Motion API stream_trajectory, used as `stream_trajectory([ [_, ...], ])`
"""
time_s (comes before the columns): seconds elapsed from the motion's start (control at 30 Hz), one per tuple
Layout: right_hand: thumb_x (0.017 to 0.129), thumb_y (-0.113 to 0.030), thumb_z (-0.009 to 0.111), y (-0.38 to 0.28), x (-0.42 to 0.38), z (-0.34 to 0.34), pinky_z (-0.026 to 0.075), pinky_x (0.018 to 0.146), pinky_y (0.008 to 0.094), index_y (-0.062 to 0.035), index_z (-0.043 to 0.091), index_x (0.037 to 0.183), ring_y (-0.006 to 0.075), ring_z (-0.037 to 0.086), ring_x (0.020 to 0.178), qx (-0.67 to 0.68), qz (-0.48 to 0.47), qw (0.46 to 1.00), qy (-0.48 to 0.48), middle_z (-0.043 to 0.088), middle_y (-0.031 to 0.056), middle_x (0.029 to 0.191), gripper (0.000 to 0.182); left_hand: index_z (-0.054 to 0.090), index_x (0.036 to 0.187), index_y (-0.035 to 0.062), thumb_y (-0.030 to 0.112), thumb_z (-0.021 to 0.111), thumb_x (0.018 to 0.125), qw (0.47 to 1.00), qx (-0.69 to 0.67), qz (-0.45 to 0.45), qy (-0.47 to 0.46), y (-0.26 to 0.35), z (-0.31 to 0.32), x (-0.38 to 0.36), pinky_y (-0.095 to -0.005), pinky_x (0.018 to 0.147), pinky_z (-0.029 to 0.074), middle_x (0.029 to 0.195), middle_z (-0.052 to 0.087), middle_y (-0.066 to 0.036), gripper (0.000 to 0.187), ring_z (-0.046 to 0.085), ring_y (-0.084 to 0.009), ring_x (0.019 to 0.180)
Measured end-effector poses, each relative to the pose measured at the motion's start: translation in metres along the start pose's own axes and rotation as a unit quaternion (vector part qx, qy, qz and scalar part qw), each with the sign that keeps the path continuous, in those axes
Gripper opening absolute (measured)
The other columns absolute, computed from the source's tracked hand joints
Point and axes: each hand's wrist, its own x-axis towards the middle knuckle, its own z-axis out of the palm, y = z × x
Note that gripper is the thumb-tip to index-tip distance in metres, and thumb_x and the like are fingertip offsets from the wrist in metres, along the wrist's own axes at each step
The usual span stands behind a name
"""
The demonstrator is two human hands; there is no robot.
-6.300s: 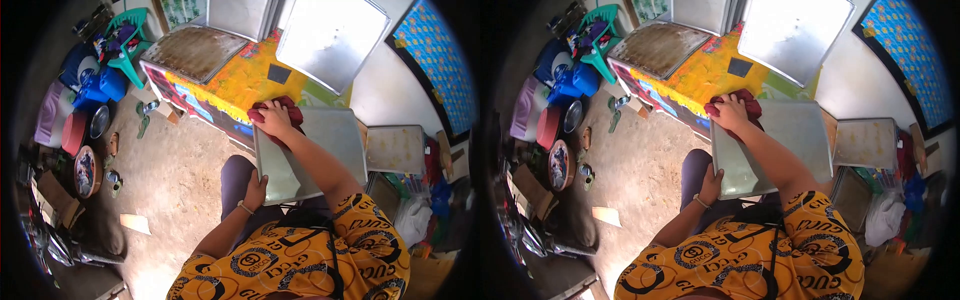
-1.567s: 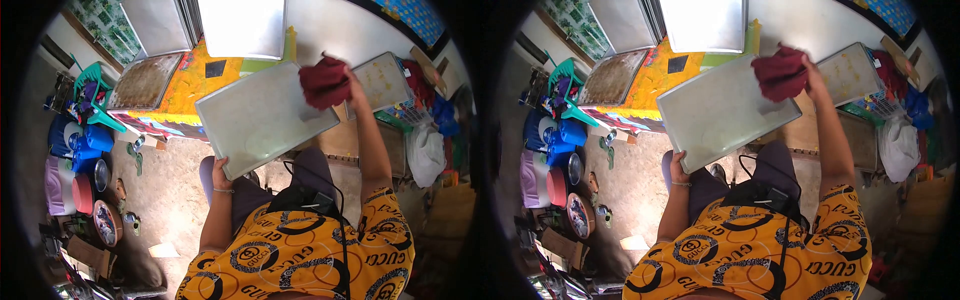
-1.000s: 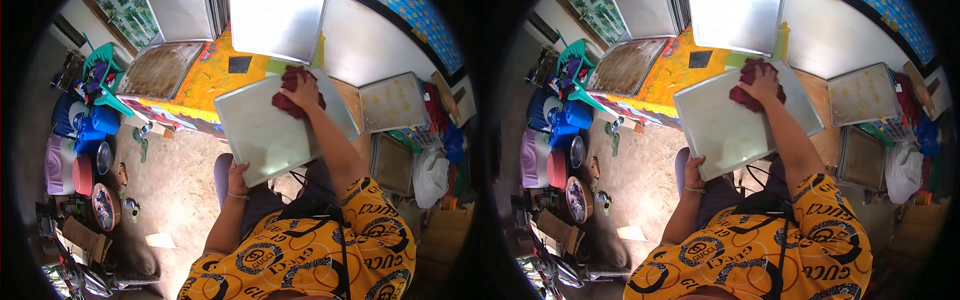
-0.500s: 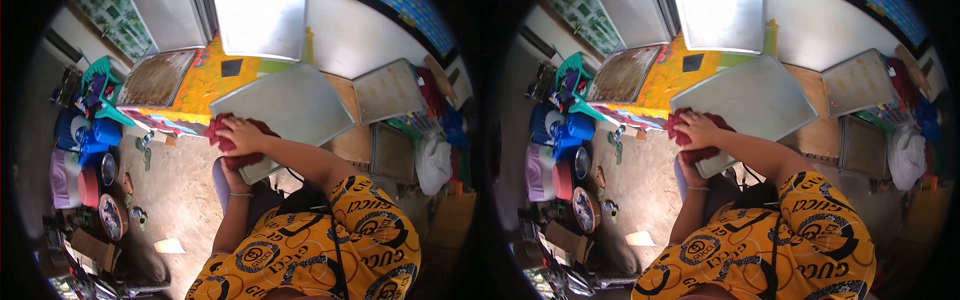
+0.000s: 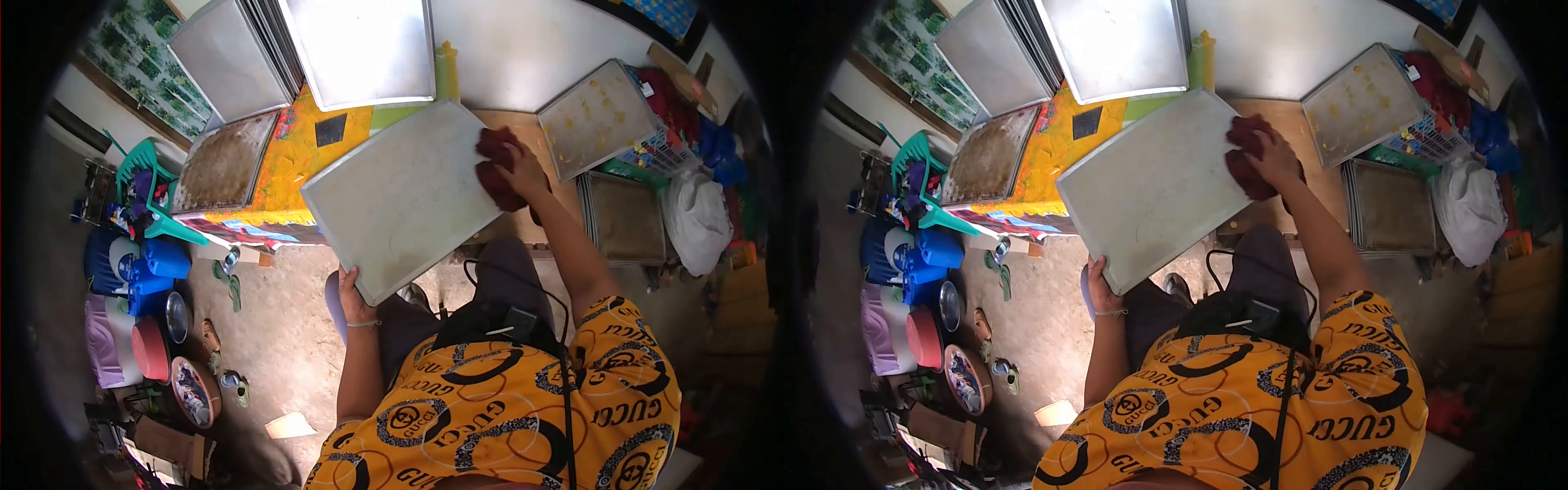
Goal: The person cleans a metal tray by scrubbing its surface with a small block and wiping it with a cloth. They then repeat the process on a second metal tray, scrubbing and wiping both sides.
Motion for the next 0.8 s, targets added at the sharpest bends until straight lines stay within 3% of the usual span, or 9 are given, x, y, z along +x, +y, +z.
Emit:
stream_trajectory([
  [0.1, 0.078, -0.044, 0.063, 0.038, -0.010, 0.007, 0.043, 0.093, 0.0468, -0.0181, 0.042, 0.132, 0.0386, 0.052, 0.111, 0.105, 0.150, 0.983, -0.030, 0.045, 0.0189, 0.129, 0.063, 0.036, 0.135, 0.0023, 0.007, 0.050, 0.085, 1.000, 0.012, 0.006, 0.000, 0.000, 0.001, 0.002, -0.0378, 0.099, 0.042, 0.127, 0.049, -0.014, 0.053, 0.050, -0.0287, 0.115],
  [0.2, 0.077, -0.043, 0.065, 0.018, -0.034, -0.007, 0.043, 0.092, 0.0483, -0.0184, 0.043, 0.132, 0.0399, 0.050, 0.111, 0.100, 0.210, 0.972, 0.047, 0.045, 0.0202, 0.128, 0.064, 0.036, 0.135, 0.0021, 0.008, 0.050, 0.085, 1.000, 0.005, 0.006, -0.003, -0.003, -0.002, 0.004, -0.0379, 0.099, 0.042, 0.127, 0.049, -0.014, 0.052, 0.050, -0.0286, 0.115],
  [0.3, 0.075, -0.041, 0.066, -0.023, -0.058, -0.009, 0.042, 0.091, 0.0499, -0.0181, 0.045, 0.130, 0.0401, 0.047, 0.112, -0.103, 0.132, 0.985, 0.030, 0.045, 0.0189, 0.129, 0.063, 0.036, 0.135, 0.0024, 0.008, 0.048, 0.086, 1.000, 0.010, 0.015, 0.000, -0.001, 0.002, 0.003, -0.0384, 0.098, 0.043, 0.127, 0.050, -0.014, 0.051, 0.051, -0.0279, 0.115],
  [0.33, 0.074, -0.039, 0.067, -0.039, -0.066, -0.006, 0.040, 0.092, 0.0517, -0.0179, 0.047, 0.129, 0.0388, 0.044, 0.115, -0.112, 0.103, 0.988, 0.010, 0.043, 0.0179, 0.131, 0.063, 0.037, 0.135, 0.0024, 0.008, 0.048, 0.087, 1.000, 0.011, 0.012, 0.004, -0.001, 0.002, 0.003, -0.0384, 0.098, 0.043, 0.127, 0.050, -0.014, 0.050, 0.051, -0.0275, 0.115],
  [0.47, 0.075, -0.042, 0.064, -0.109, -0.090, -0.003, 0.039, 0.090, 0.0520, -0.0169, 0.049, 0.126, 0.0388, 0.043, 0.115, -0.037, -0.114, 0.989, -0.085, 0.041, 0.0172, 0.131, 0.059, 0.040, 0.133, 0.0029, 0.015, 0.047, 0.091, 0.999, 0.009, -0.011, 0.033, -0.004, -0.005, 0.005, -0.0390, 0.098, 0.042, 0.127, 0.050, -0.013, 0.044, 0.051, -0.0267, 0.115],
  [0.57, 0.075, -0.043, 0.064, -0.164, -0.101, 0.001, 0.038, 0.094, 0.0515, -0.0171, 0.050, 0.126, 0.0397, 0.044, 0.114, 0.066, -0.313, 0.936, -0.151, 0.041, 0.0200, 0.130, 0.058, 0.041, 0.132, 0.0036, 0.028, 0.041, 0.095, 0.996, -0.062, -0.058, 0.007, -0.010, -0.016, 0.011, -0.0399, 0.099, 0.042, 0.129, 0.050, -0.014, 0.044, 0.051, -0.0274, 0.116],
  [0.7, 0.075, -0.047, 0.064, -0.232, -0.107, 0.028, 0.035, 0.100, 0.0499, -0.0187, 0.051, 0.127, 0.0373, 0.038, 0.122, 0.118, -0.440, 0.870, -0.190, 0.038, 0.0162, 0.134, 0.060, 0.042, 0.133, 0.0053, 0.045, 0.030, 0.097, 0.992, -0.121, -0.034, -0.029, -0.003, -0.003, 0.004, -0.0427, 0.100, 0.040, 0.133, 0.047, -0.015, 0.055, 0.049, -0.0290, 0.119],
  [0.73, 0.075, -0.047, 0.064, -0.249, -0.108, 0.026, 0.034, 0.100, 0.0500, -0.0192, 0.051, 0.126, 0.0376, 0.038, 0.122, 0.124, -0.450, 0.859, -0.209, 0.038, 0.0159, 0.134, 0.060, 0.042, 0.133, 0.0062, 0.049, 0.029, 0.096, 0.998, -0.053, 0.020, 0.035, -0.007, -0.012, 0.008, -0.0445, 0.103, 0.037, 0.134, 0.047, -0.015, 0.058, 0.046, -0.0303, 0.122],
  [0.8, 0.075, -0.047, 0.064, -0.267, -0.114, 0.026, 0.034, 0.100, 0.0499, -0.0201, 0.052, 0.125, 0.0378, 0.038, 0.122, 0.140, -0.470, 0.843, -0.221, 0.038, 0.0150, 0.135, 0.059, 0.043, 0.133, 0.0065, 0.048, 0.031, 0.095, 0.989, -0.137, 0.020, -0.043, -0.009, -0.040, 0.015, -0.0453, 0.105, 0.035, 0.133, 0.047, -0.015, 0.058, 0.045, -0.0311, 0.123],
])
